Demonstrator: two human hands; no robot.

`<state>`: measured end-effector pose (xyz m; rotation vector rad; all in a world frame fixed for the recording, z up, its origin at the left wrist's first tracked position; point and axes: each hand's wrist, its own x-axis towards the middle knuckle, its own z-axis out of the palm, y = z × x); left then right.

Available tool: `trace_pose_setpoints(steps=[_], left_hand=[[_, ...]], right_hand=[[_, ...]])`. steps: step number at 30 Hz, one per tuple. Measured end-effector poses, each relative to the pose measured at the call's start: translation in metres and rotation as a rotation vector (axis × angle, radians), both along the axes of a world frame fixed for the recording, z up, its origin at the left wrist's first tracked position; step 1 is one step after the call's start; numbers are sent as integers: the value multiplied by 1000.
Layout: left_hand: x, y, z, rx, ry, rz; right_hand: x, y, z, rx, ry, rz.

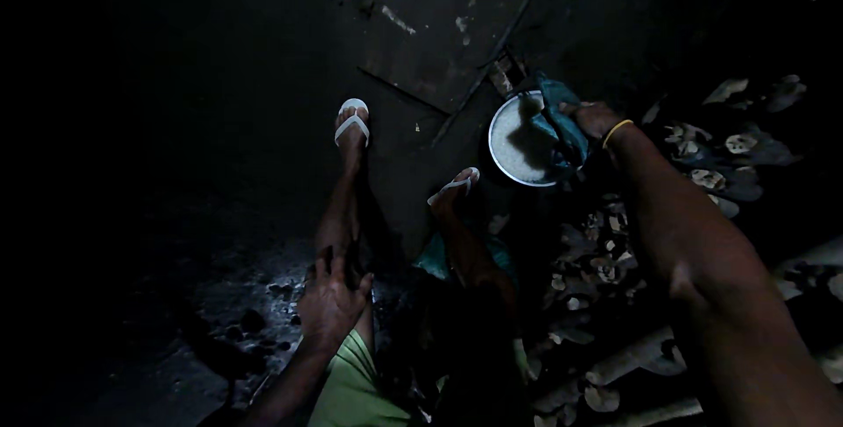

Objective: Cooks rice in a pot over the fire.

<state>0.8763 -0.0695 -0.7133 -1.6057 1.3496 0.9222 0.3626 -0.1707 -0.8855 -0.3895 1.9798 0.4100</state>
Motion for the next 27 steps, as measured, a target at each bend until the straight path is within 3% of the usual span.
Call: trace_pose_setpoints(steps=[12,27], left_hand=[[0,3,-1,-28,15,15],[0,-1,1,-34,29,22]], right_hand=[[-8,-16,-2,14,-2,81],[-9,-23,-2,-4,11,-4]])
